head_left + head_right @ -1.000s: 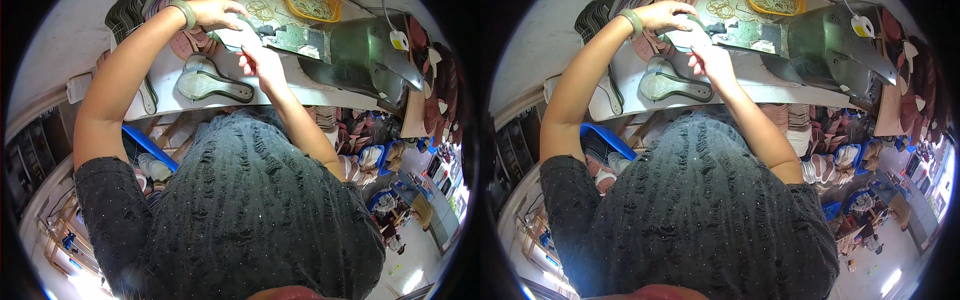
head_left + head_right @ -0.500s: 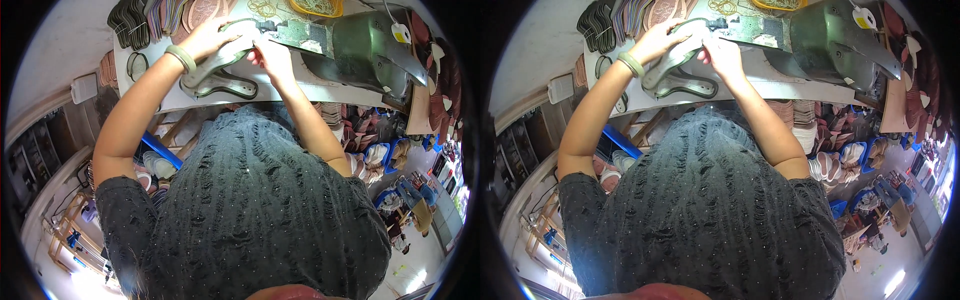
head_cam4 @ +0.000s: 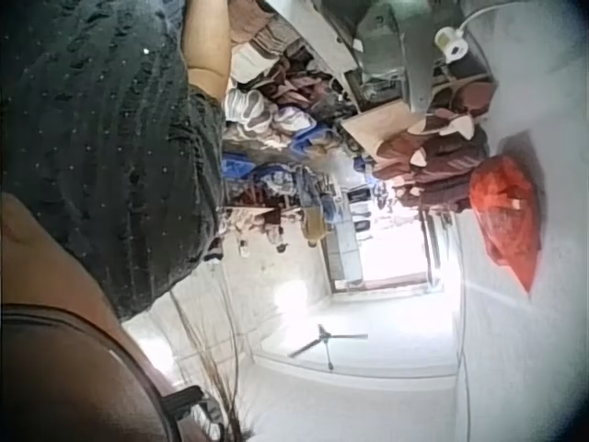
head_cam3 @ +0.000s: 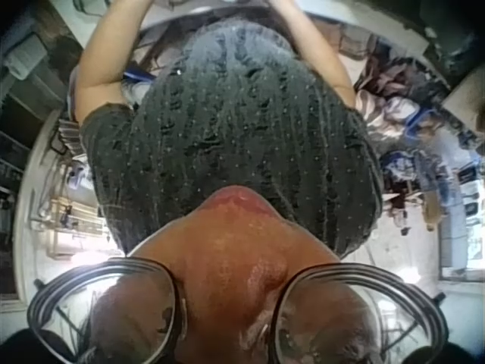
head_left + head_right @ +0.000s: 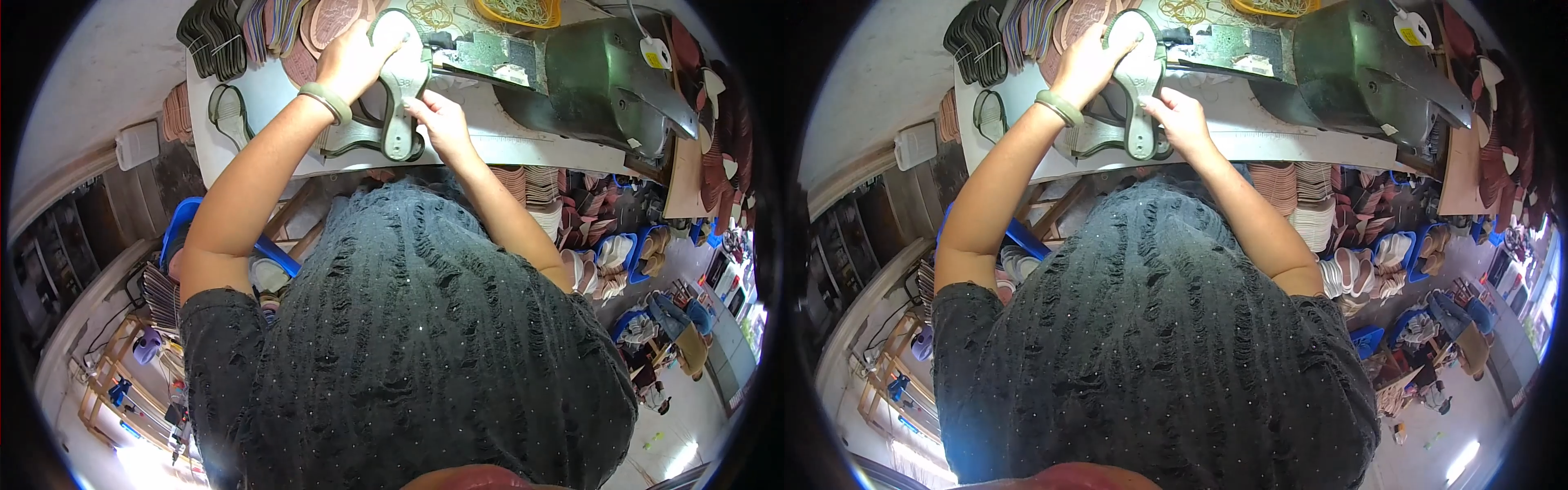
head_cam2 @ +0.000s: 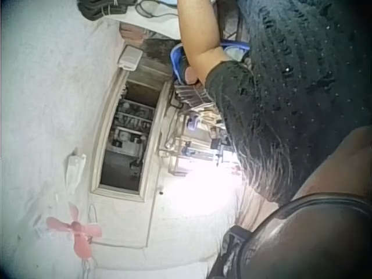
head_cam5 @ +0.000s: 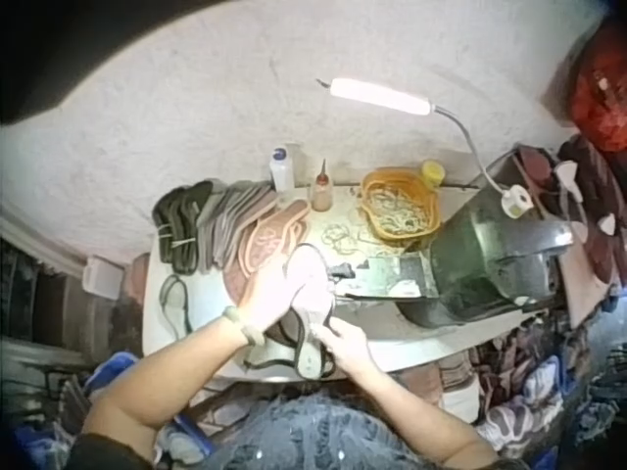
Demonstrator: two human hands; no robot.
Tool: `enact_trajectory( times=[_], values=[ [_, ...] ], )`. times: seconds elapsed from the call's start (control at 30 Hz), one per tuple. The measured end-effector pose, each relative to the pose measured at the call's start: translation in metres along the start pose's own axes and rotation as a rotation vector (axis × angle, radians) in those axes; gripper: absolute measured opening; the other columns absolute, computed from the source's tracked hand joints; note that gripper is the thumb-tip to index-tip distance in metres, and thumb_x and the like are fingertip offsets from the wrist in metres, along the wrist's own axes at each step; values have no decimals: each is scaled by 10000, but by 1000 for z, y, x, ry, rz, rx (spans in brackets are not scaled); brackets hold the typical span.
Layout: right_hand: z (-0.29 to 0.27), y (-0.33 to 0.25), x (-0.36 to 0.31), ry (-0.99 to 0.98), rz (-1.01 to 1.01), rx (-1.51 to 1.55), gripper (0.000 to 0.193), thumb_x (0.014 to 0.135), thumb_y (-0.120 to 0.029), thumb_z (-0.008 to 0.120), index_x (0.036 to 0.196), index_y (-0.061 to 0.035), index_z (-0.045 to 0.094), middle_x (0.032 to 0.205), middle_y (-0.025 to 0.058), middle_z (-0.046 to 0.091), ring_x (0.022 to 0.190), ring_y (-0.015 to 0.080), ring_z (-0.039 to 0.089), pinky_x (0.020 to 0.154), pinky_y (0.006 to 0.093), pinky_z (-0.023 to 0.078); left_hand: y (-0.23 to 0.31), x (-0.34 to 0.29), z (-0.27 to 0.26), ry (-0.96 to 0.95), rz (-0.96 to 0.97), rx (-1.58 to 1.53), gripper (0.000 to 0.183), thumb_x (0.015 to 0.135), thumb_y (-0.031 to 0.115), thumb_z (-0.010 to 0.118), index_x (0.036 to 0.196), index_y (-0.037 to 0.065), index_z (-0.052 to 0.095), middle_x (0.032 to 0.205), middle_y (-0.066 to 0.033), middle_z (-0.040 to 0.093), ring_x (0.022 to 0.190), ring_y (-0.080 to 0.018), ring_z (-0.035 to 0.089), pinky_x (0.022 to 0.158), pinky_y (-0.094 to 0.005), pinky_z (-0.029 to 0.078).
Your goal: Assembling and sorting shoe soles and components in a manufacturing facility.
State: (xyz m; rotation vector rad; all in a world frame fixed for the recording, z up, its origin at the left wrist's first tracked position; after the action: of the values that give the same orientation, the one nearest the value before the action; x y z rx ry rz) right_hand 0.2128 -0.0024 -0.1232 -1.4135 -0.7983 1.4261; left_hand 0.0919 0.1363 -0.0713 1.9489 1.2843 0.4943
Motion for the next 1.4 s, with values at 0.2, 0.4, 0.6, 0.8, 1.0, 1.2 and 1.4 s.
enact_trajectory(
  times=[0.2, 0.4, 0.6, 0.8, 1.0, 1.2, 1.4],
  values=[
    [8, -11, 7, -38, -99, -269, 214, 874, -223, 630, 918, -14, 642, 750, 20, 617, 669, 85, 529, 653, 241, 446, -29, -1, -13, 102, -72, -70, 404, 836, 356, 648, 1016, -2, 603, 795, -91, 653, 688, -122, 620, 605, -296, 500],
    [33, 9, -10, -147, -380, -1010, 661, 675, -304, 779, 1211, -43, 495, 1060, 145, 501, 1036, 332, 487, 882, 410, 438, -175, -66, -134, 142, -565, -476, 407, 864, 324, 612, 1136, 22, 587, 955, -47, 658, 800, -131, 620, 680, -285, 491],
    [43, 13, -4, -254, -483, -1169, 608, 620, -189, 786, 1158, -33, 550, 982, 130, 510, 975, 310, 507, 839, 399, 453, -264, -105, -148, 457, -552, 540, 517, 841, 379, 611, 1177, -9, 547, 1052, -185, 610, 975, -328, 561, 864, -421, 428],
    [39, 0, 2, -263, -466, -1146, 503, 610, -180, 777, 1061, -55, 591, 940, 116, 520, 931, 306, 515, 825, 397, 446, -194, -122, -103, 711, -311, 184, 466, 853, 322, 612, 1169, -12, 535, 1070, -197, 560, 1013, -318, 515, 903, -404, 400],
    [28, 8, 7, -113, -565, -1154, 530, 623, -198, 773, 1105, -85, 583, 929, 117, 515, 948, 310, 501, 835, 407, 430, -132, -146, -45, 732, -391, -573, 293, 939, 218, 513, 1139, 5, 525, 955, -84, 570, 826, -141, 543, 739, -271, 443],
    [34, -7, 1, -226, -456, -1168, 495, 646, -206, 762, 1110, -140, 600, 929, 104, 529, 918, 299, 549, 777, 402, 478, -139, -151, -6, 608, -582, -757, 417, 967, 349, 451, 1186, -2, 498, 1056, -96, 562, 915, -156, 557, 752, -276, 447],
    [38, -11, -1, -322, -518, -1028, 466, 689, -159, 735, 1129, -144, 583, 904, 90, 582, 907, 283, 596, 770, 361, 493, -145, -152, -16, 652, -624, -955, 410, 961, 374, 451, 1148, 15, 512, 1019, -83, 572, 897, -145, 560, 738, -277, 453]
  ],
)
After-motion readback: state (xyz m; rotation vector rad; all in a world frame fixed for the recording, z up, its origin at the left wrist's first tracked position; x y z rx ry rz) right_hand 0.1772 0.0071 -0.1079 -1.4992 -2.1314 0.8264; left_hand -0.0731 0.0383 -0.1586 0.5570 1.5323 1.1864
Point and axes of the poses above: each hand's wrist, its own x-axis towards the middle knuckle, its own z-axis out of the palm, y = z × x, the point moved 4 cm from there along x, towards the middle knuckle
